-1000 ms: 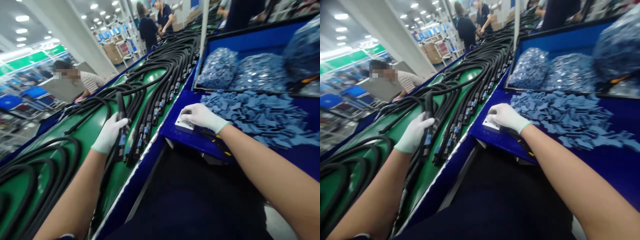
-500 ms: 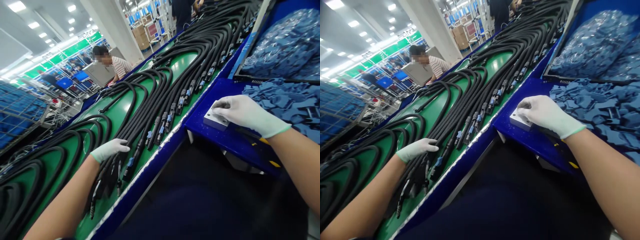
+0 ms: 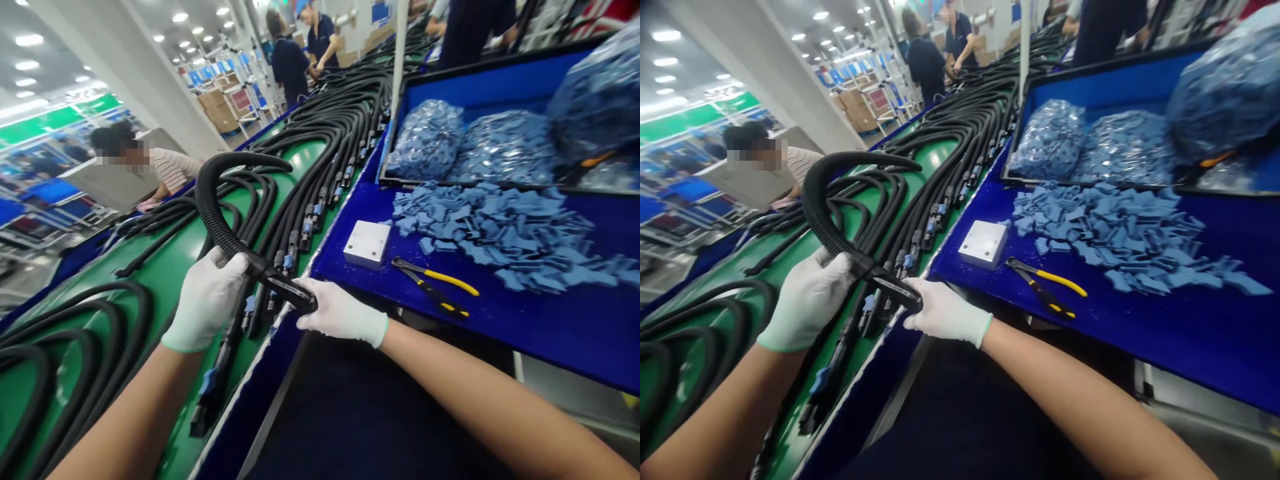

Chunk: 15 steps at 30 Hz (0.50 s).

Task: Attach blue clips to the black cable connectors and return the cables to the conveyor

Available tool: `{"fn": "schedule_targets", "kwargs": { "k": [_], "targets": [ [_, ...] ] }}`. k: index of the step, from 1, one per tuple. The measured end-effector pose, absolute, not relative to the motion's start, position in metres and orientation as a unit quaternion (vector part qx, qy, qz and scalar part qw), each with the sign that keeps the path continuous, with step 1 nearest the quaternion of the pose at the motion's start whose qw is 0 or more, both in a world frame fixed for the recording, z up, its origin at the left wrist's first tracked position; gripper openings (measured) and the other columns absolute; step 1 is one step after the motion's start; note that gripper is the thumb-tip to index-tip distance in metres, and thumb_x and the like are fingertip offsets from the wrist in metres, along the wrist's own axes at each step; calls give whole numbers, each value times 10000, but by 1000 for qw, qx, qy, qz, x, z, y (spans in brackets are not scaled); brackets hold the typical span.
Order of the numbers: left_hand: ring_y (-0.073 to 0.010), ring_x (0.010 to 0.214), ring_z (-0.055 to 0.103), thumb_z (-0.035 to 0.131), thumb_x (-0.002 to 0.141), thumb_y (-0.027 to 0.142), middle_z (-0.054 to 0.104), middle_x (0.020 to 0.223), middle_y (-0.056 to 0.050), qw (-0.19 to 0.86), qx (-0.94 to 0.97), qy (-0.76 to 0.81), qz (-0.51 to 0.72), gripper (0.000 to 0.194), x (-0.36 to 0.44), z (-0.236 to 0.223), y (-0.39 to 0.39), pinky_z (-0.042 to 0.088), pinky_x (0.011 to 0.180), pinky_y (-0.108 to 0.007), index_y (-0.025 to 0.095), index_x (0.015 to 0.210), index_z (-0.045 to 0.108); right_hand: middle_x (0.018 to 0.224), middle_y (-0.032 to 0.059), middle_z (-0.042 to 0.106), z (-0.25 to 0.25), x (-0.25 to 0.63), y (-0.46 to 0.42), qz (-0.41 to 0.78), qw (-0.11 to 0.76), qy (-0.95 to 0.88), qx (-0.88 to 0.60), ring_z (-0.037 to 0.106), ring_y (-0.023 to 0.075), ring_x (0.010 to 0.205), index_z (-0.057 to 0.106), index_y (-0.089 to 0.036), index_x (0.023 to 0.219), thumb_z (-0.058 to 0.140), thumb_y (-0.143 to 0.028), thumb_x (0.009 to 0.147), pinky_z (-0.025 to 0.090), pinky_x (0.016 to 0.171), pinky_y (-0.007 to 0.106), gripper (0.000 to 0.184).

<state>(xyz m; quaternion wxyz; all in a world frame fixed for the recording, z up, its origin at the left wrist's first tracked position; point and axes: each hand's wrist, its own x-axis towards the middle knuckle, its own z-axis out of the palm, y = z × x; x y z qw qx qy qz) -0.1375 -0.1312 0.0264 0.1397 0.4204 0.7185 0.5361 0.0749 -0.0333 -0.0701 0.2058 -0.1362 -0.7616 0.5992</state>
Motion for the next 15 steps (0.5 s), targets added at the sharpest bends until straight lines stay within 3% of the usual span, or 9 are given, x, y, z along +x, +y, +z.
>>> {"fn": "schedule_targets", "kwargs": {
  "k": [2,4,6,8,10,11,13,15],
  "targets": [
    [-253,974,641,902,740,334,698,1070,-68,19,450,737,504,461,-124,23,-121,541,897,-364,218,1155,739,924,-39,773,-70,92,-27,581,217,-765,-172,733,186,754,722,-317,1153,683,-152,809,587,692,270,383],
    [-308,1110,649,947,654,272,696,1157,-70,-52,570,690,443,585,-114,16,-114,512,1044,-445,291,1201,744,811,-41,746,-66,111,-20,579,200,-767,-192,694,165,654,734,-296,1046,664,-123,785,537,591,264,322],
    [-340,1150,664,925,660,203,733,1147,-71,0,724,602,335,518,-105,3,-108,479,1105,-493,347,1140,792,760,-48,726,-57,132,-14,579,171,-775,-186,666,150,606,729,-281,977,678,-111,764,498,543,261,278],
    [-324,1060,707,833,768,181,773,1068,-63,80,806,534,244,385,-94,-14,-100,521,1027,-479,386,1094,821,750,-52,723,-44,153,-7,563,152,-793,-179,664,147,612,725,-272,928,735,-150,769,491,548,259,201],
    [-289,972,726,732,872,196,781,1057,-59,100,809,528,238,341,-80,-28,-92,558,916,-427,392,1139,814,794,-41,740,-33,178,2,531,139,-813,-192,680,165,665,732,-268,948,801,-319,812,500,578,270,161],
    [-277,958,728,704,903,218,780,1069,-58,101,794,542,258,324,-73,-33,-87,563,892,-406,381,1164,806,840,-25,752,-29,192,7,501,139,-825,-223,690,180,707,735,-265,985,790,-435,848,507,606,281,225],
    [-272,1005,730,681,939,273,777,1114,-52,115,742,590,297,285,-60,-35,-78,556,934,-389,353,1188,793,935,40,758,-30,218,15,387,139,-848,-335,697,227,804,731,-231,1031,705,-583,911,516,681,319,373],
    [-280,1061,726,678,948,318,781,1148,-41,158,681,640,320,263,-48,-31,-67,540,991,-390,330,1185,789,962,126,731,-41,238,21,214,107,-859,-452,681,289,884,720,-175,970,704,-529,918,510,743,369,358]
  ]
}}
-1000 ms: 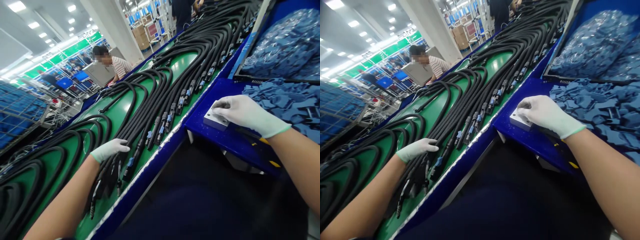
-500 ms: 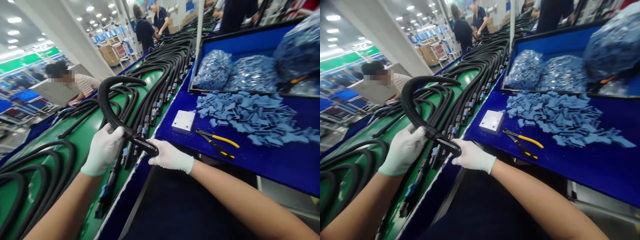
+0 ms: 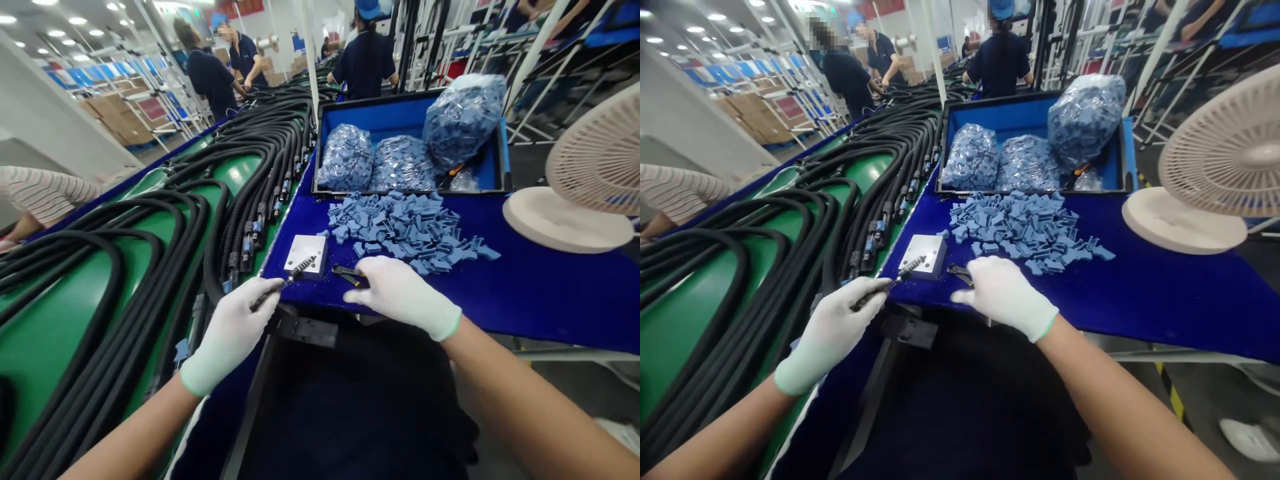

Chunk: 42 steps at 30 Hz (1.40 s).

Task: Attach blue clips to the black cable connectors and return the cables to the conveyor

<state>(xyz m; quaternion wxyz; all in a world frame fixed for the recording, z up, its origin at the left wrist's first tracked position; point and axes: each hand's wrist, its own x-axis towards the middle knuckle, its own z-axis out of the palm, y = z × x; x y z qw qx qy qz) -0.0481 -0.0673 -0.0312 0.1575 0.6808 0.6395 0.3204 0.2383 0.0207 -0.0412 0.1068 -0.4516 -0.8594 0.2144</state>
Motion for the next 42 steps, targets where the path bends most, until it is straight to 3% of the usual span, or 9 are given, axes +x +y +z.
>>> {"fn": "schedule_targets", "kwargs": {
  "k": [3,6,9,14,20,26,32,38,42],
  "targets": [
    [-284,1016,742,704,916,336,798,1121,-45,269,597,674,341,318,-35,-20,-50,567,901,-378,293,1221,780,958,173,683,-67,250,23,71,59,-866,-491,643,320,937,679,-154,868,687,-292,885,490,744,377,139],
    [-261,914,747,720,885,326,809,1034,-60,339,548,678,353,383,-25,-7,-33,568,770,-335,235,1254,769,901,117,665,-77,245,23,117,118,-853,-495,620,241,798,630,-172,851,605,-164,869,468,684,333,31],
    [-226,813,725,714,898,379,803,911,-51,339,550,677,352,422,-14,6,-23,554,728,-308,190,1273,760,898,74,679,-65,238,23,232,215,-840,-442,632,202,770,619,-180,866,569,-61,838,487,707,300,132],
    [-216,879,729,702,915,435,814,989,-56,340,560,670,349,482,2,22,-16,549,786,-291,159,1308,748,1130,98,720,-31,228,22,336,300,-865,-221,671,270,1072,694,-193,1037,667,-87,849,537,964,374,217],
    [-209,825,707,696,909,424,799,917,-53,346,568,663,343,486,2,22,-13,527,756,-295,140,1300,749,1240,112,709,-34,224,24,332,311,-865,-212,656,299,1154,695,-223,1207,693,-129,860,526,1049,441,359],
    [-175,716,625,658,936,426,731,782,-26,352,586,652,328,470,-5,16,-11,474,692,-289,133,1295,742,1275,107,670,-51,220,28,290,313,-873,-236,617,269,1212,667,-206,1269,505,41,750,494,1099,434,596],
    [-162,668,586,619,971,436,694,740,-2,362,605,639,308,422,-11,8,-12,449,654,-288,173,1271,757,1200,115,654,-64,217,28,264,313,-873,-266,605,242,1112,655,-170,1101,451,54,755,519,1003,380,461],
    [-234,1055,707,678,930,433,748,1255,-58,275,638,632,343,526,7,11,-9,531,946,-347,206,1404,652,1075,85,644,-73,214,31,231,297,-879,-293,576,230,967,613,-189,979,505,16,761,503,870,348,318],
    [-241,1025,719,682,927,421,766,1198,-59,180,677,631,333,426,23,18,-2,546,945,-356,200,1290,706,990,64,658,-69,214,27,249,293,-859,-337,581,203,865,615,-189,968,506,-10,821,468,778,312,256]
  ]
}}
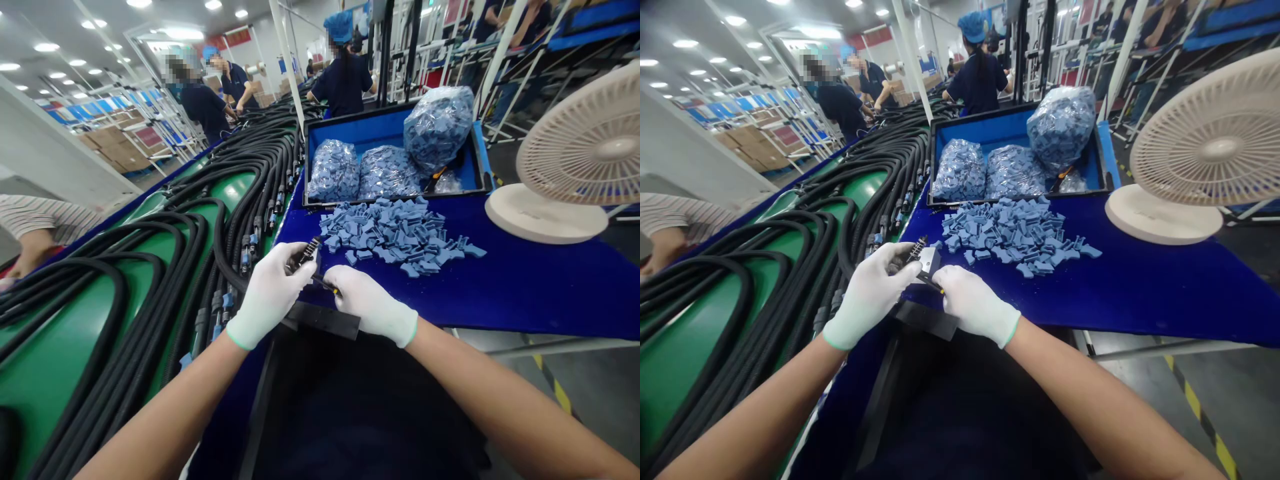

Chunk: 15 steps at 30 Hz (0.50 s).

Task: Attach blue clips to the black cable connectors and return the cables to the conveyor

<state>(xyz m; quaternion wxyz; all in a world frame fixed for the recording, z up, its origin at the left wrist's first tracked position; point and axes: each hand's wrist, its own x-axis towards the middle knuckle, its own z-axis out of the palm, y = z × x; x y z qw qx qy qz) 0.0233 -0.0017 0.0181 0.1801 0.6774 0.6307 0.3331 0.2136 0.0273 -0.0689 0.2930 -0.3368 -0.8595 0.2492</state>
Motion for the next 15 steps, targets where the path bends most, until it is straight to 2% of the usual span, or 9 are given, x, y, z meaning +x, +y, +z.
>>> {"fn": "schedule_targets", "kwargs": {
  "k": [2,5,7,10,15],
  "targets": [
    [-246,1050,722,646,955,402,779,1165,-57,164,693,622,325,345,24,21,2,545,954,-344,197,1212,748,1033,70,687,-64,216,26,286,284,-841,-362,609,203,857,625,-183,1128,566,-70,863,469,779,314,293],
    [-263,1144,707,625,976,404,776,1223,-54,197,701,609,315,341,16,24,8,527,1016,-348,199,1208,769,1186,120,707,-55,222,27,336,266,-829,-360,660,240,979,569,-164,1376,652,-199,924,482,876,346,460],
    [-274,1174,700,628,977,419,758,1285,-60,260,688,597,320,408,10,23,12,519,1046,-367,194,1301,734,1200,123,714,-51,224,28,350,254,-837,-335,667,255,1028,620,-167,1336,662,-247,952,476,907,353,394],
    [-280,1137,710,609,983,459,732,1336,-82,345,668,569,333,539,5,20,16,541,1015,-394,175,1440,633,1096,93,735,-49,225,30,347,251,-841,-329,673,238,963,691,-172,1189,651,-237,965,472,863,334,237],
    [-268,1159,696,645,954,449,729,1331,-75,310,676,582,330,534,20,19,11,540,1020,-377,194,1423,635,1022,78,730,-49,226,28,334,258,-839,-343,658,214,895,684,-160,1091,657,-198,946,451,804,313,152]
  ]
}}
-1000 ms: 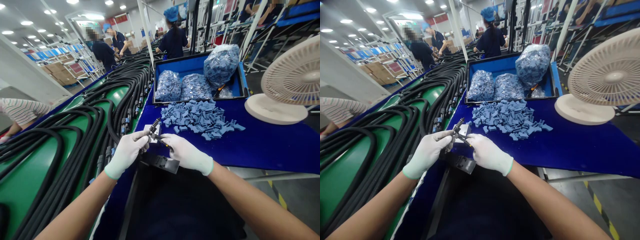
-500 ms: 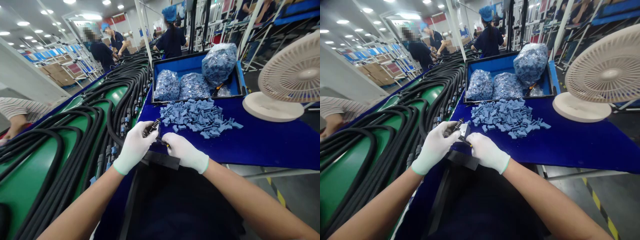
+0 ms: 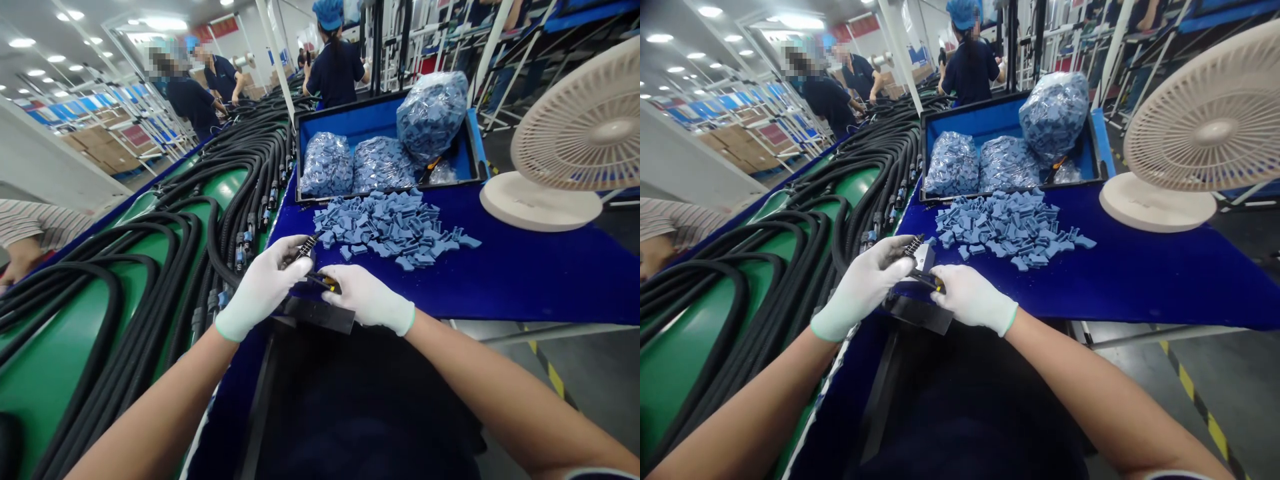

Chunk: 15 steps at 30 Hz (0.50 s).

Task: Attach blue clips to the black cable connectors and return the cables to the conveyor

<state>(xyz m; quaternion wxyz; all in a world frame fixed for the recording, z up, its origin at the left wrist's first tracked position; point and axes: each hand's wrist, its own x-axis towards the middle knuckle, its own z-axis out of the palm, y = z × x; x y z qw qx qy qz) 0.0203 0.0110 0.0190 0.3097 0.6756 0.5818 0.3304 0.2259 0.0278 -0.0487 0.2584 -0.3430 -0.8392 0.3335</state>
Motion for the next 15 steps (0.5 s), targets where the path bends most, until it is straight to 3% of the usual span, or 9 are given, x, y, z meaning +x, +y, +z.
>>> {"fn": "schedule_targets", "kwargs": {
  "k": [6,11,15],
  "targets": [
    [-244,1065,717,607,975,440,770,1231,-79,285,642,617,356,460,35,15,4,548,951,-332,164,1331,697,946,65,715,-62,224,28,296,256,-842,-371,630,203,805,666,-170,1030,677,-315,965,405,712,301,159],
    [-241,1114,704,609,973,423,767,1241,-83,269,629,622,382,459,36,8,4,525,1005,-335,157,1337,697,834,24,691,-87,208,37,237,275,-840,-404,587,171,710,626,-197,886,624,-209,948,344,657,297,63],
    [-248,1067,718,668,945,432,778,1193,-97,310,615,608,394,475,31,8,8,542,985,-361,141,1319,702,872,34,707,-84,214,39,239,257,-851,-391,614,190,751,657,-199,975,644,-268,961,370,668,298,72]
  ]
}}
